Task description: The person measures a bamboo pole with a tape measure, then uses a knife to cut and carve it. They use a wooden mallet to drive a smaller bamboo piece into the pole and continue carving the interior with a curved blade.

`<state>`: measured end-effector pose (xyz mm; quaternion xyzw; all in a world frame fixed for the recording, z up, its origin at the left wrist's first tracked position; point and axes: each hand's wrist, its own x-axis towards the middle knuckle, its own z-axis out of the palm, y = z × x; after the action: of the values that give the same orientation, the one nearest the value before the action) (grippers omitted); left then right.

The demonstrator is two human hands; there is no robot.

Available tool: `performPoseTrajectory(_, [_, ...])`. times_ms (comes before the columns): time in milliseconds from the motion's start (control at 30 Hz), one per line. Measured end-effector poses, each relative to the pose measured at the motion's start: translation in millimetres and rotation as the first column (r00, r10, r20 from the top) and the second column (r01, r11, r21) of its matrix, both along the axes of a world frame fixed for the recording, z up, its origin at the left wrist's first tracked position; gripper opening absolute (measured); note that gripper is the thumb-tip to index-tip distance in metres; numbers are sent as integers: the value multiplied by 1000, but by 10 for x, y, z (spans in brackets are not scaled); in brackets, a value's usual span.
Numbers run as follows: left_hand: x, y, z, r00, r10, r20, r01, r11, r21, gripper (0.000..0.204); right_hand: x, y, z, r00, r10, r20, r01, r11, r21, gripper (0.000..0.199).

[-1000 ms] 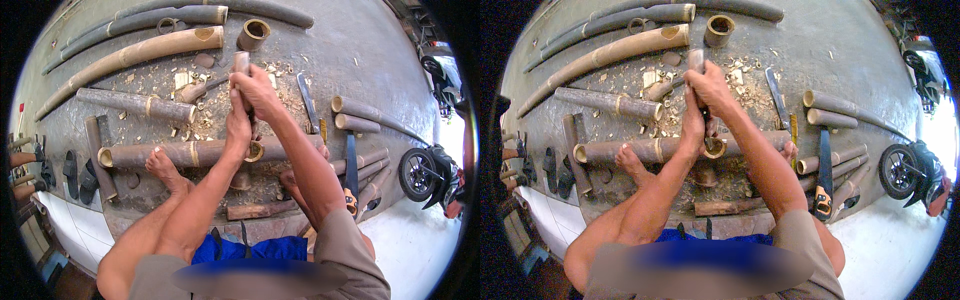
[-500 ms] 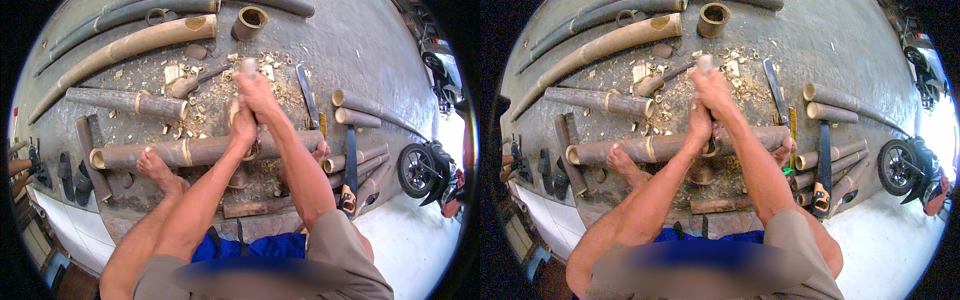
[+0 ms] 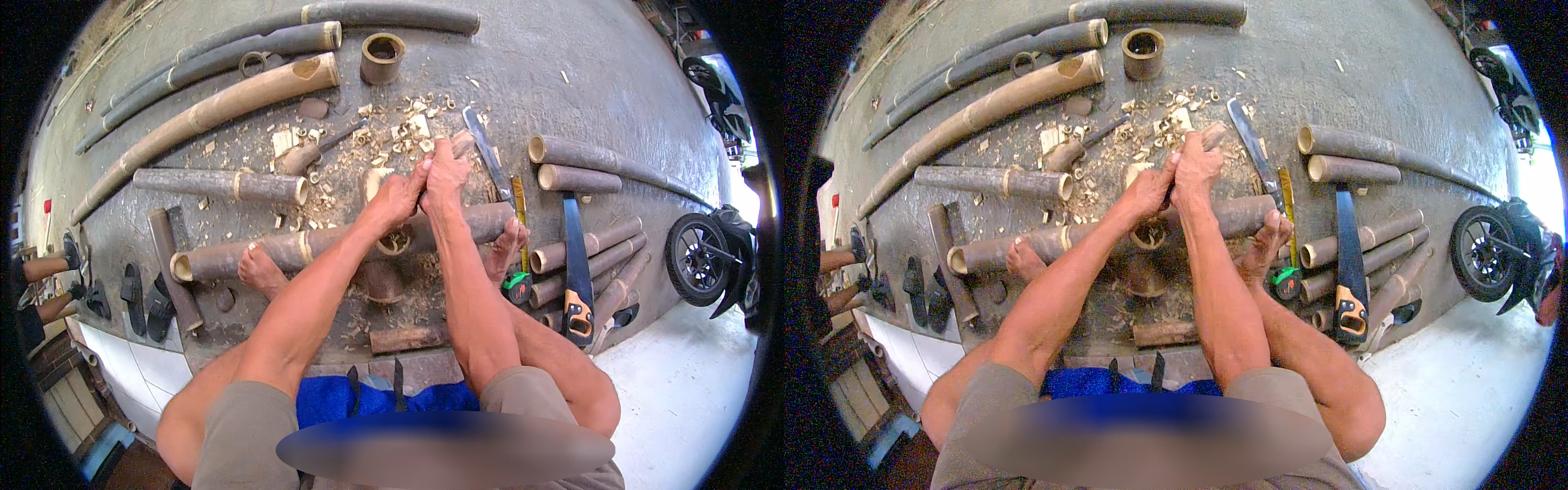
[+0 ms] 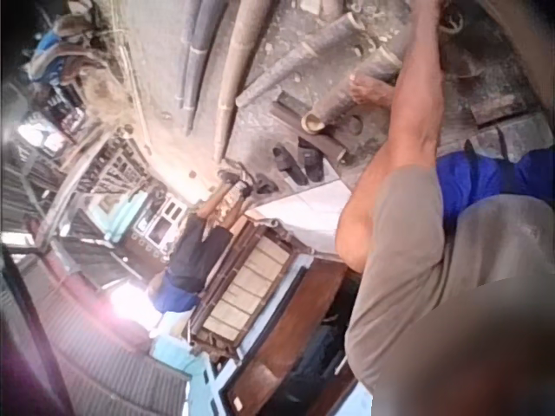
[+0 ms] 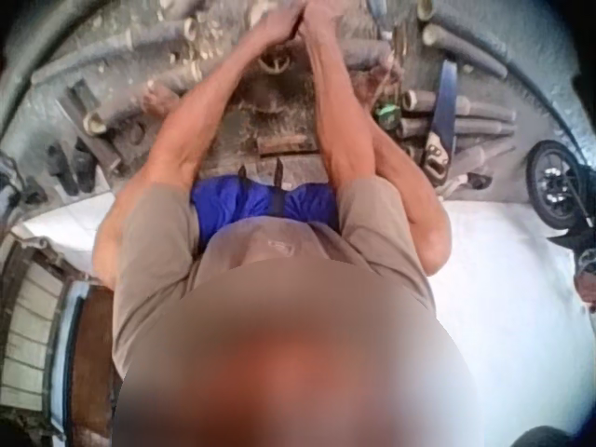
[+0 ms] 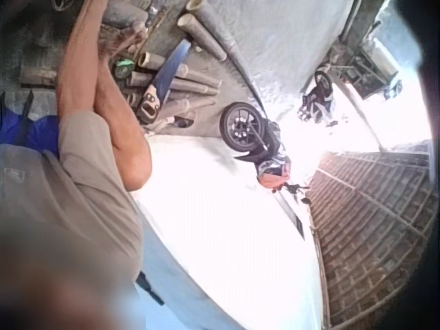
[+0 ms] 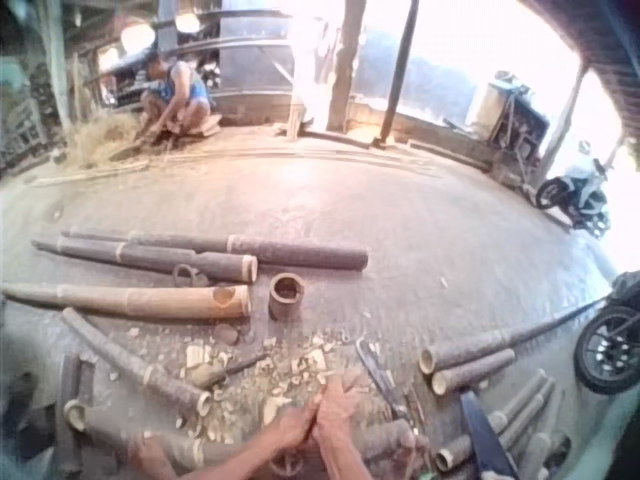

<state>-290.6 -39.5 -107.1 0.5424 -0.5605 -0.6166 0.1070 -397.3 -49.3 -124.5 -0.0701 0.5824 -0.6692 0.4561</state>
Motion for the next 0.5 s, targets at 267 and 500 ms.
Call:
performPoseTrajectory(267, [140,687,-336,719,671,-179,-649,558,-517,65,834,-127,237,518,819,-248,-840,542,34,14])
performPoseTrajectory(500, [136,769,-114,788,540,-295,-598,559,-574,44,817,62,551,348,810,-471,-820,507,265,13])
